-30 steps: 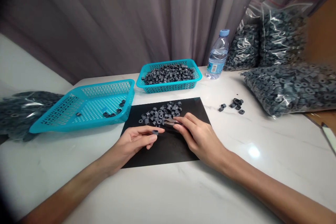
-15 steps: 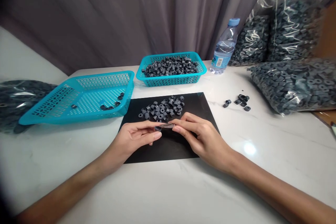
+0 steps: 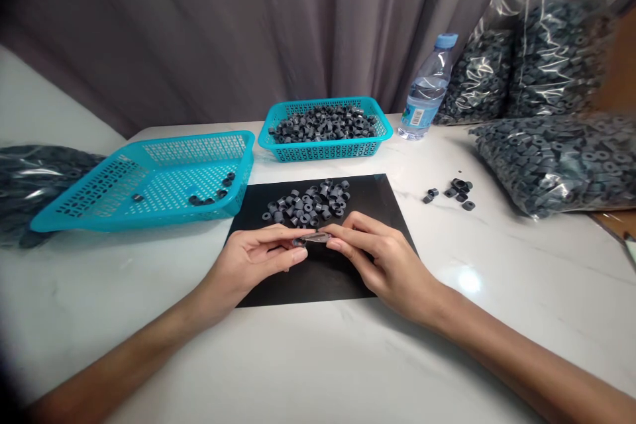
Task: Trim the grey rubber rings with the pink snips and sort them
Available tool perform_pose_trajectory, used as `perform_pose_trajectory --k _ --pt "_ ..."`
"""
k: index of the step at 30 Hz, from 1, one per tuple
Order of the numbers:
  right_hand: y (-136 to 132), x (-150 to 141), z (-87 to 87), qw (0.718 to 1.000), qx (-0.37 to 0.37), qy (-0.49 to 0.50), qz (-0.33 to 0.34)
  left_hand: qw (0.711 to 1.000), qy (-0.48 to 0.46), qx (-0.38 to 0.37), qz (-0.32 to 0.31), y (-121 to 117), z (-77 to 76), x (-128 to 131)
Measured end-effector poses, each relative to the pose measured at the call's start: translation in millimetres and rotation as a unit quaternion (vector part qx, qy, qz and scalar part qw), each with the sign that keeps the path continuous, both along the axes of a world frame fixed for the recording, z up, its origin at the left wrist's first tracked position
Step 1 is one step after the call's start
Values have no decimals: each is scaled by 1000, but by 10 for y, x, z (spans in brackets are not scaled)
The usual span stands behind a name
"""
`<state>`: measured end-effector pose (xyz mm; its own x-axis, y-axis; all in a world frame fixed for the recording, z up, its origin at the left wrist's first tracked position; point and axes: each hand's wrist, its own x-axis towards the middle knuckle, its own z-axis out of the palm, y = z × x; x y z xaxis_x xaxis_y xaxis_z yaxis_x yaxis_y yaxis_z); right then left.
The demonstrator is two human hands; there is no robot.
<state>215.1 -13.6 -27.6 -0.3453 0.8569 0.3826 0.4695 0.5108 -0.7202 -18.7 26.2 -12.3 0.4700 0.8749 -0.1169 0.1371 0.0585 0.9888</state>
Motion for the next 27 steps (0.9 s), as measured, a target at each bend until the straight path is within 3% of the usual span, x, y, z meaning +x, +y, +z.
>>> perform_pose_trajectory --k 27 --pt "18 -1 -12 1000 10 -11 6 999 7 29 -15 -10 3 11"
